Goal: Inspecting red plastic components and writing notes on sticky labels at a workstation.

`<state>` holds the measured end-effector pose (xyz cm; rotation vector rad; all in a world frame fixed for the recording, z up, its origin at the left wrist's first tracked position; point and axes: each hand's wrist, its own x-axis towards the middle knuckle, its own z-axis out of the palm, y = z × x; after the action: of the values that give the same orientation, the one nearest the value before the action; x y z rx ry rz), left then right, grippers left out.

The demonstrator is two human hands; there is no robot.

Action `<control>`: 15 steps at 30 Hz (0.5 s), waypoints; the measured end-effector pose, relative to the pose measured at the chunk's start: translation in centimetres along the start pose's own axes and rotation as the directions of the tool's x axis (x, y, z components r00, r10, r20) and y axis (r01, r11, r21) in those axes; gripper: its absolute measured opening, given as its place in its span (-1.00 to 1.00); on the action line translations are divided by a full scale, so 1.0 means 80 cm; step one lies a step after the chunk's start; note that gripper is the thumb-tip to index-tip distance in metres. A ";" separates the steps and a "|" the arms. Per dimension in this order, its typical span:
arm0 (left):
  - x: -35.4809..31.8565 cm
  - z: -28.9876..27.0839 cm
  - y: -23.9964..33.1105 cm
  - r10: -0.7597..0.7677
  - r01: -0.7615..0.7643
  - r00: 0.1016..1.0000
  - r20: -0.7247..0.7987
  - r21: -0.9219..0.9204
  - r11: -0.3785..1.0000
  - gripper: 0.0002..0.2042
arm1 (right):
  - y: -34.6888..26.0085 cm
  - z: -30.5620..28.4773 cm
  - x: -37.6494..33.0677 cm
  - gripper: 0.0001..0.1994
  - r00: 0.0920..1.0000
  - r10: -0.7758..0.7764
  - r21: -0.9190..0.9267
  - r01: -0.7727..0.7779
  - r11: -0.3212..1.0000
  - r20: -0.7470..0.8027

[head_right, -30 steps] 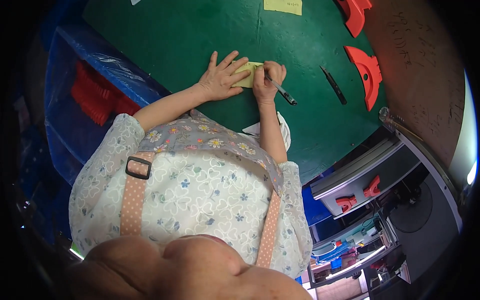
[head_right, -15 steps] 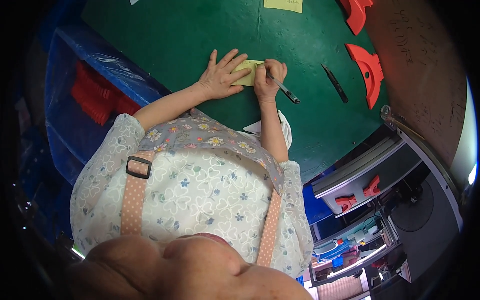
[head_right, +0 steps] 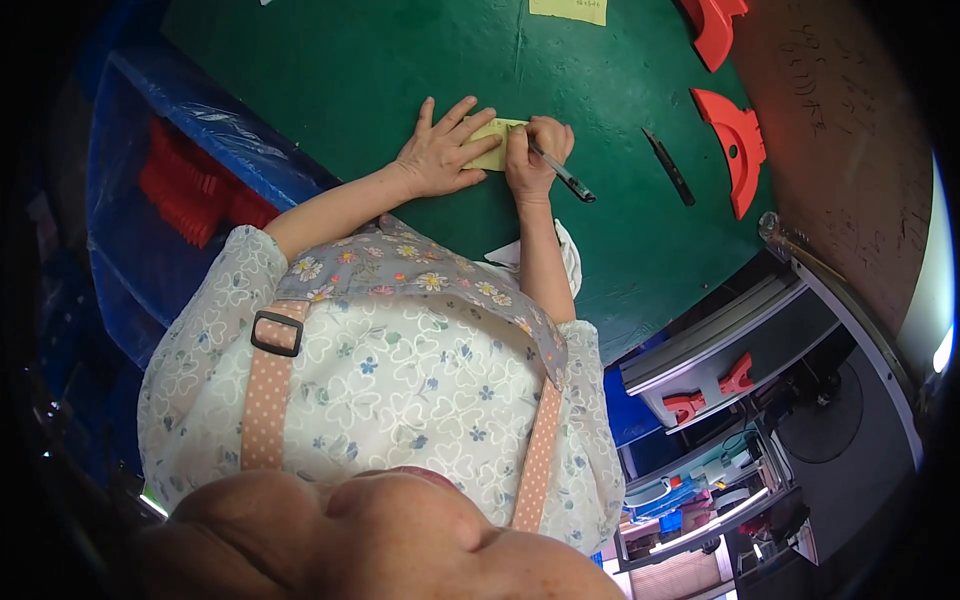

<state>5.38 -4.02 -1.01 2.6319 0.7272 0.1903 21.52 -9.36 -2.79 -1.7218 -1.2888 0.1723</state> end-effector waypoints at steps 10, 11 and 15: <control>0.001 -0.001 0.000 0.005 -0.005 1.000 -0.007 0.002 1.000 -0.53 | -0.001 -0.001 0.003 -0.94 0.999 -0.033 -0.005 0.033 0.999 -0.007; 0.001 -0.001 0.001 0.002 -0.002 1.000 0.001 0.001 1.000 -0.53 | 0.000 -0.001 0.003 -0.94 0.999 -0.041 -0.014 0.040 0.999 -0.011; -0.001 -0.002 0.000 0.005 -0.005 1.000 -0.003 0.006 1.000 -0.53 | 0.001 -0.001 0.001 -0.94 0.998 -0.067 -0.021 0.067 0.998 0.001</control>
<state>5.29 -3.97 -0.91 2.6394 0.7239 0.1944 21.69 -9.34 -2.78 -1.6936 -1.3507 0.1213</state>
